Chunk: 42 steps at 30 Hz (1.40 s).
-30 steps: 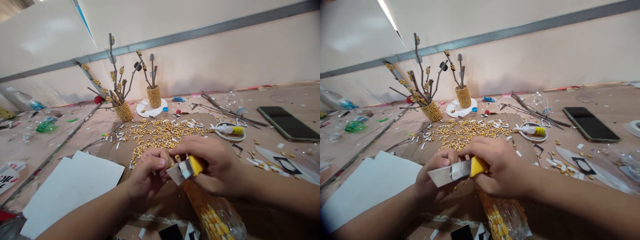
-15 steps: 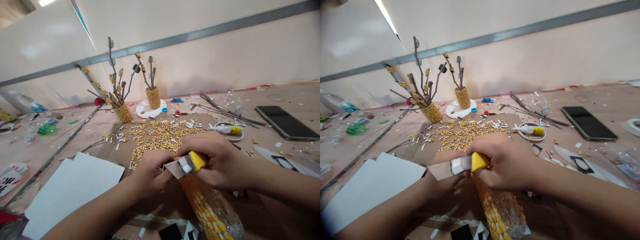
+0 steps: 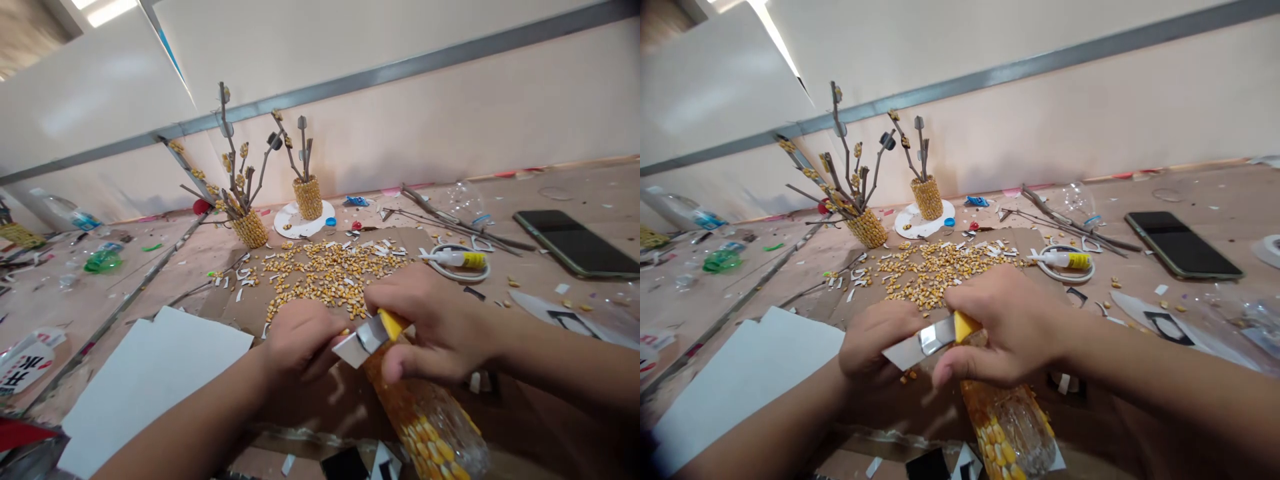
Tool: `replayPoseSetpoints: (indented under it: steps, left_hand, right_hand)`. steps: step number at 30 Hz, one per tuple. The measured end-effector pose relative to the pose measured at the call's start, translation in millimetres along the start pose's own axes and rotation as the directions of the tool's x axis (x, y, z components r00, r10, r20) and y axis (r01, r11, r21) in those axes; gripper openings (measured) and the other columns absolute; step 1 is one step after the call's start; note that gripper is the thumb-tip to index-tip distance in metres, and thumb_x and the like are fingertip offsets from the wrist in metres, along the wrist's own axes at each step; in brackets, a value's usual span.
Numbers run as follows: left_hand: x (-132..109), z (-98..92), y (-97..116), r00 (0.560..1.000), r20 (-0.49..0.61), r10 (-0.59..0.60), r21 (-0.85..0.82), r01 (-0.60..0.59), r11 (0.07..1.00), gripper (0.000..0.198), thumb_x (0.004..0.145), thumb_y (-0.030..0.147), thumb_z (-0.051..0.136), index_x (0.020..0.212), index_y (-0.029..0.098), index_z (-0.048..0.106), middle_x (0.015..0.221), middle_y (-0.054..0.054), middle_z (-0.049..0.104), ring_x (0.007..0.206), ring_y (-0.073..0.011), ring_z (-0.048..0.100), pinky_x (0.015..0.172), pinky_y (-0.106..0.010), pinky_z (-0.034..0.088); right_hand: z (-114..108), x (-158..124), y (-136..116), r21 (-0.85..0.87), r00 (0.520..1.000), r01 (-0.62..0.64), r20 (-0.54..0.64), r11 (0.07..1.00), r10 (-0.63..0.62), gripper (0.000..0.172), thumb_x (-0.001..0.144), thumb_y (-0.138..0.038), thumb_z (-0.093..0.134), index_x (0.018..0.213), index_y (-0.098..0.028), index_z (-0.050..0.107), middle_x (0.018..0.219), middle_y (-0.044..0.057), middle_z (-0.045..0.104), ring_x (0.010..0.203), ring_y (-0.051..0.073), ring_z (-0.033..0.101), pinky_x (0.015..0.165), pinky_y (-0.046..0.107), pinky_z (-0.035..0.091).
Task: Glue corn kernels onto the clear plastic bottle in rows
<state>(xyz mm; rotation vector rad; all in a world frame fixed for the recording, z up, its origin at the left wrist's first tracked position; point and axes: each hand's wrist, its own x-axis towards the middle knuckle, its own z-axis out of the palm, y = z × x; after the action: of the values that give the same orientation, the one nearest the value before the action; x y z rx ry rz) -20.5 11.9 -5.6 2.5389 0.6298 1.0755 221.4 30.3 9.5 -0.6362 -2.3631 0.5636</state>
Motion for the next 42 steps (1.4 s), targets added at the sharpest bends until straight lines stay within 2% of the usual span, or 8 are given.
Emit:
replayPoseSetpoints:
  steps: [4,13,19,23,28,31,37,42]
  left_hand:
    - [-7,-1.1,1,0.999,-0.044,0.025,0.004,-0.025,1.000,0.012,0.100,0.024,0.063,0.101,0.020,0.075,0.071,-0.006,0.073,0.058,-0.0165,0.062,0.061,-0.029,0.039]
    - [-11,0.1,1,0.994,-0.056,0.090,0.040,-0.088,0.995,0.012,0.095,0.023,0.071,0.105,0.017,0.075,0.073,-0.007,0.075,0.063,-0.0182,0.070,0.065,-0.029,0.046]
    - [-1,2.7,-5,0.949,-0.067,0.307,0.097,-0.300,0.949,0.020,0.103,0.031,0.065,0.101,0.011,0.069,0.069,-0.005,0.071,0.057,-0.0138,0.063,0.057,-0.026,0.045]
    - [1,2.2,0,0.943,-0.069,0.325,0.119,-0.316,0.941,0.022,0.104,0.033,0.063,0.102,0.011,0.067,0.072,-0.005,0.074,0.058,-0.0142,0.067,0.058,-0.027,0.051]
    - [1,5.6,8,0.943,-0.109,0.314,0.078,-0.307,0.949,0.028,0.111,0.030,0.051,0.095,0.013,0.067,0.065,-0.001,0.071,0.054,-0.0109,0.066,0.057,-0.024,0.052]
    - [2,7.0,4,0.969,-0.114,0.218,0.075,-0.211,0.975,0.031,0.111,0.033,0.051,0.092,0.015,0.067,0.065,-0.001,0.072,0.055,-0.0109,0.067,0.058,-0.023,0.052]
    - [4,4.1,-1,0.967,-0.171,0.189,0.080,-0.178,0.981,0.022,0.108,0.029,0.056,0.095,0.016,0.068,0.070,-0.004,0.075,0.056,-0.0117,0.067,0.057,-0.023,0.050]
    - [4,0.2,2,0.973,-0.100,0.210,0.107,-0.199,0.974,0.024,0.110,0.031,0.052,0.101,0.015,0.068,0.072,-0.005,0.077,0.059,-0.0135,0.070,0.060,-0.025,0.052]
  right_hand:
    - [7,-3,2,-0.112,0.999,0.015,0.045,0.994,-0.010,0.073,0.098,-0.086,0.028,0.068,-0.022,0.046,0.058,-0.003,0.047,0.053,0.012,0.034,0.055,0.028,0.018]
    - [8,-1,2,-0.134,0.997,0.059,0.062,0.989,-0.051,0.074,0.101,-0.083,0.026,0.067,-0.021,0.048,0.057,-0.001,0.050,0.052,0.012,0.035,0.055,0.029,0.018]
    - [10,-1,0,-0.140,0.997,0.058,0.054,0.988,-0.051,0.073,0.101,-0.083,0.026,0.067,-0.021,0.049,0.057,-0.001,0.053,0.050,0.012,0.035,0.054,0.029,0.015]
    - [12,-2,1,-0.115,0.996,0.084,0.046,0.990,-0.079,0.073,0.099,-0.085,0.030,0.067,-0.021,0.049,0.057,-0.001,0.051,0.050,0.012,0.035,0.054,0.030,0.014]
    - [4,0,13,-0.024,0.973,-0.112,-0.206,0.993,0.105,0.067,0.103,-0.078,0.032,0.065,-0.023,0.040,0.055,-0.006,0.036,0.049,0.011,0.032,0.052,0.027,0.020]
    - [-4,2,15,0.008,0.943,-0.111,-0.314,0.994,0.108,0.067,0.102,-0.079,0.033,0.065,-0.024,0.035,0.055,-0.007,0.029,0.048,0.010,0.028,0.051,0.028,0.020]
    - [1,2,6,0.022,0.998,0.053,-0.016,0.998,-0.052,0.067,0.102,-0.079,0.035,0.068,-0.022,0.044,0.056,-0.005,0.042,0.050,0.010,0.035,0.052,0.026,0.021]
    - [8,1,5,-0.081,0.995,0.096,0.031,0.992,-0.094,0.069,0.103,-0.077,0.031,0.066,-0.021,0.045,0.055,-0.003,0.048,0.050,0.010,0.034,0.053,0.028,0.018]
